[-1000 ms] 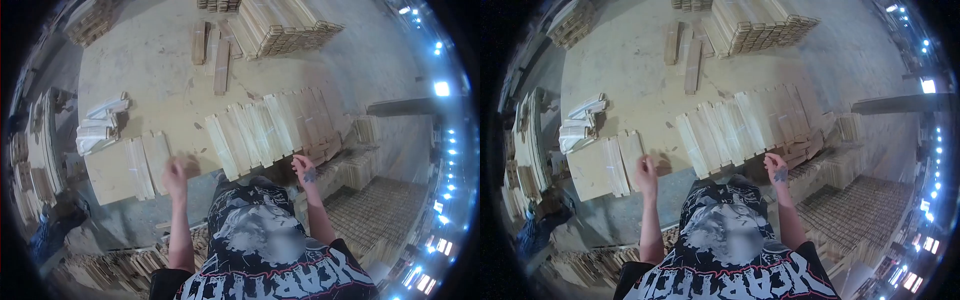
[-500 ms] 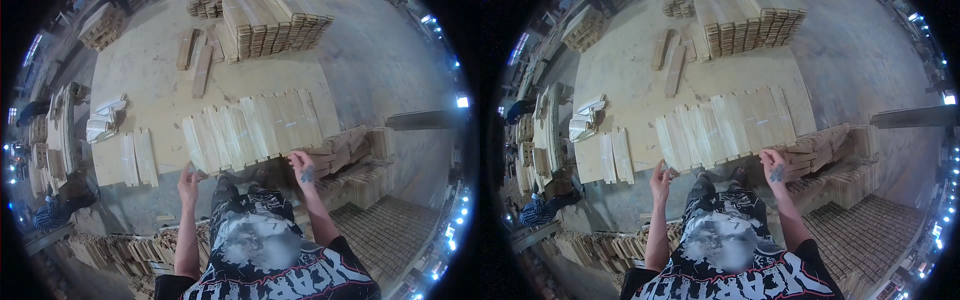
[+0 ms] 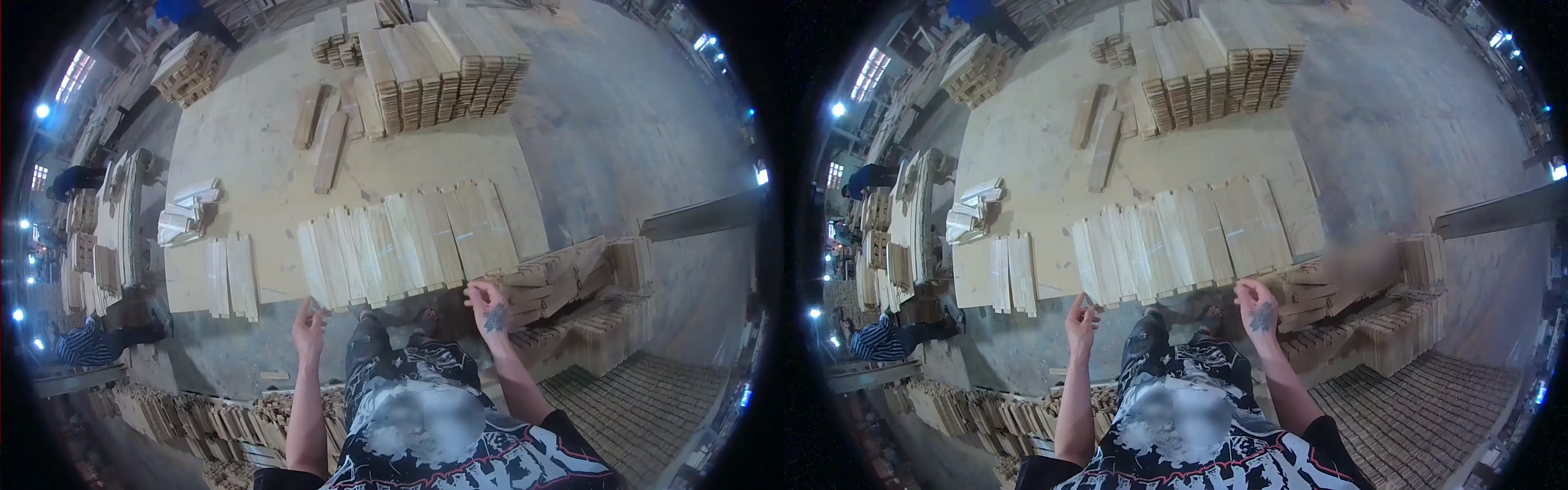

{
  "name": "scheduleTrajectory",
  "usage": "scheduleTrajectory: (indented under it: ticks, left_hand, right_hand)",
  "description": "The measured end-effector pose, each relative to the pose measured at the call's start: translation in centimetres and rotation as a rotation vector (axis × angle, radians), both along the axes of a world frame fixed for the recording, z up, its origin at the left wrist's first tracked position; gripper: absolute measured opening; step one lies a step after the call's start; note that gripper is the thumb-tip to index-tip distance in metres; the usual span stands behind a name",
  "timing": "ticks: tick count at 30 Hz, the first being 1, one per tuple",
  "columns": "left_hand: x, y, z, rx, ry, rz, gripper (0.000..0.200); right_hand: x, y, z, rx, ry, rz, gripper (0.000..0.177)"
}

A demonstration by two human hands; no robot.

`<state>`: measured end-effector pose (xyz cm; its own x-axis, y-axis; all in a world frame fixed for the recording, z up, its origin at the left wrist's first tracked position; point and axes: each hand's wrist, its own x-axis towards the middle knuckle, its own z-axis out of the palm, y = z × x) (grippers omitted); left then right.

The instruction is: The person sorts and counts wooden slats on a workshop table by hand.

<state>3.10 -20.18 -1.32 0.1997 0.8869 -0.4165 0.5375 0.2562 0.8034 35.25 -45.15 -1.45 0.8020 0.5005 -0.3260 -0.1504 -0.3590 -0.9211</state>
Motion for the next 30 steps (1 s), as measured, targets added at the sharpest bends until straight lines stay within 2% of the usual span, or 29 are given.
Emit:
scheduleTrajectory:
  ticks: [4,8,9,10,11,13,16,19,20,22,25,28,30]
  left_hand:
    - [0.3,-0.4,0.0,0.014,0.012,0.021,0.052]
    - [-0.9,-1.0,-0.5,0.112,0.055,0.022,0.051]
    - [-1.4,-1.1,-0.5,0.131,0.064,0.041,0.051]
    - [-2.0,-1.4,-0.4,0.150,0.074,0.064,0.051]
    - [-2.4,-1.7,-0.2,0.137,0.073,0.091,0.051]
    - [-3.1,-1.9,0.3,0.115,0.071,0.136,0.051]
    - [-3.8,-2.3,-0.4,0.097,0.061,0.147,0.050]
    - [-3.6,-2.7,-0.5,0.093,0.043,0.160,0.049]
    - [-3.5,-2.9,-0.4,0.092,0.040,0.164,0.048]
    - [-3.0,-3.2,-0.1,0.090,0.030,0.173,0.048]
    - [-2.9,-3.5,0.0,0.096,0.037,0.153,0.046]
    - [-2.3,-3.9,0.4,0.078,0.026,0.190,0.038]
    - [-0.5,-4.3,1.0,0.267,0.062,0.121,0.034]
  right_hand:
    - [-1.1,0.4,0.3,0.058,0.213,0.161,0.025]
    - [-1.1,0.4,1.2,0.053,0.314,0.061,0.026]
    - [0.0,-0.4,1.1,0.041,0.243,0.007,0.023]
    - [1.2,-1.4,-0.2,0.075,-0.062,-0.069,0.022]
    - [3.1,-2.3,-1.4,-0.129,-0.560,-0.133,0.027]
    - [6.9,-3.4,-2.8,-0.127,-0.587,-0.314,0.035]
    - [11.4,-4.2,-7.0,-0.156,-0.251,-0.244,0.039]
    - [12.7,-3.0,-7.7,-0.238,-0.320,-0.170,0.039]
    - [12.6,-3.1,-7.4,-0.197,-0.152,-0.190,0.040]
    - [11.6,-2.2,-2.4,-0.118,0.183,-0.228,0.041]
    - [10.9,-2.6,-0.1,0.114,0.429,-0.176,0.042]
    - [7.1,-0.8,2.2,0.114,0.421,-0.137,0.053]
    - [3.0,1.4,3.4,0.133,0.414,-0.091,0.050]
